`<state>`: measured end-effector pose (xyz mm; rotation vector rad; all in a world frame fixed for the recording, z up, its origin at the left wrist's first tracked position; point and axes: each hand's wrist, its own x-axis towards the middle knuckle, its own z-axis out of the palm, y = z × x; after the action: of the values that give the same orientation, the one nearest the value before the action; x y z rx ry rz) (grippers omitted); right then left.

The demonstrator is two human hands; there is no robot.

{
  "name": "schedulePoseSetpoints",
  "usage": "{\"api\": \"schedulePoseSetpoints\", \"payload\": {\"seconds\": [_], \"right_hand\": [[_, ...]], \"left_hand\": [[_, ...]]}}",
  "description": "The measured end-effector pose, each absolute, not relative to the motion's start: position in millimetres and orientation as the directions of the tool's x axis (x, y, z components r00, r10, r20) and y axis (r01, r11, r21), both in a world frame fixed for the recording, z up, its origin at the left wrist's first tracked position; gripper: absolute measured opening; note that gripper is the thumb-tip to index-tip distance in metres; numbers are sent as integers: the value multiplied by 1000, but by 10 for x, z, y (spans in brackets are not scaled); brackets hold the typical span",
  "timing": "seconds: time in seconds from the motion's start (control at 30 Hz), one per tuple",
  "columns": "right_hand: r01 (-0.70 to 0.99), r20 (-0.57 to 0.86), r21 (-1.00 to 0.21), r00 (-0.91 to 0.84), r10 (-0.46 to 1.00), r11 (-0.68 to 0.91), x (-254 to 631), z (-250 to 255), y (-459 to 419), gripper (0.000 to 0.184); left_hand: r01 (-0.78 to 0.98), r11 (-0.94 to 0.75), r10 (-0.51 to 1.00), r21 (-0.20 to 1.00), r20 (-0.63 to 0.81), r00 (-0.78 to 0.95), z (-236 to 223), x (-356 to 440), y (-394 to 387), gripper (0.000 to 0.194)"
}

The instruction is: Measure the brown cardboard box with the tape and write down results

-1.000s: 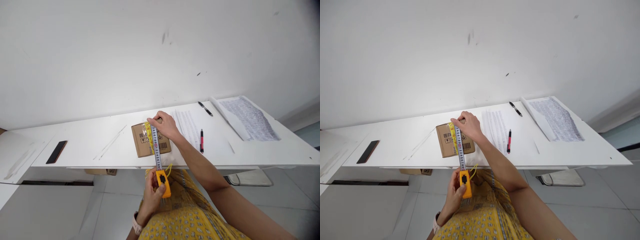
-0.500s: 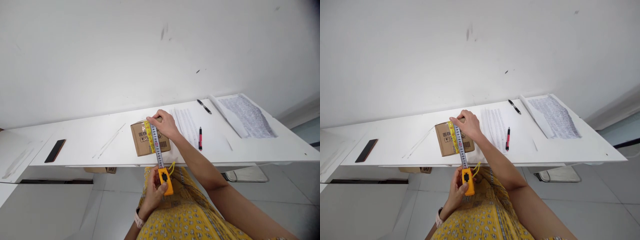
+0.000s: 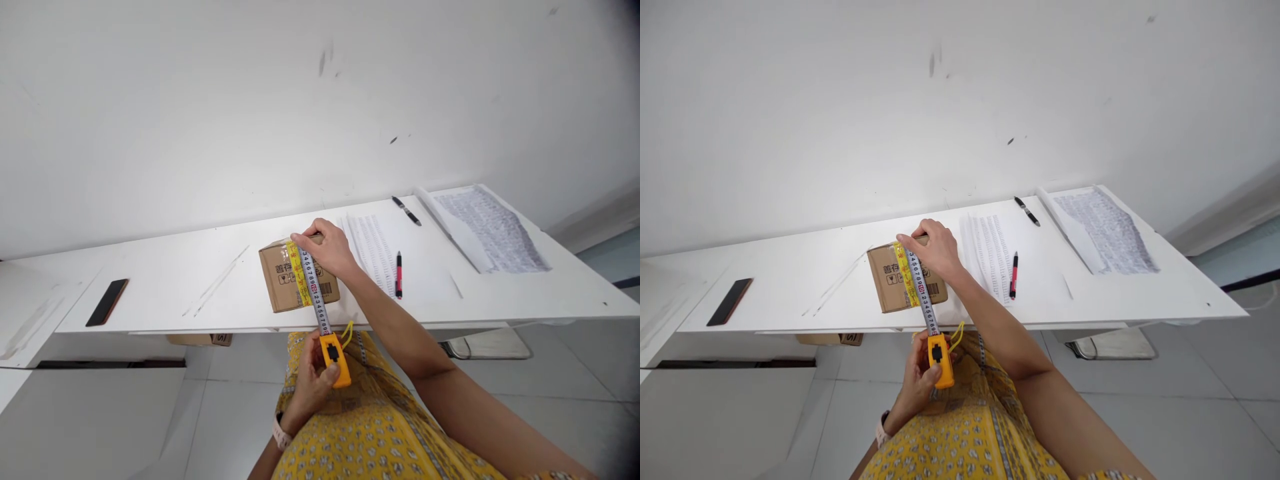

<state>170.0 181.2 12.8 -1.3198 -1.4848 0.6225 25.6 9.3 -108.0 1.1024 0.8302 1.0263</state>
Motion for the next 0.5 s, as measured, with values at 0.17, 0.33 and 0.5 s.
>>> {"api": "schedulePoseSetpoints", "payload": {"seconds": [0.17, 0.33, 0.5], "right_hand": [[367, 433, -857, 132, 892, 362, 1704, 58, 1848, 44], [472, 669, -691, 130, 732, 547, 1624, -52, 1737, 37], [559, 787, -502, -20, 616, 659, 1408, -310, 1564, 26]], "left_hand": [[-295, 191, 935, 936, -82, 344, -952, 55, 68, 62], [-402, 52, 997, 914, -23, 77, -681, -417, 23, 67], [-331, -69, 995, 941, 41, -93, -581, -576, 78, 68]]}}
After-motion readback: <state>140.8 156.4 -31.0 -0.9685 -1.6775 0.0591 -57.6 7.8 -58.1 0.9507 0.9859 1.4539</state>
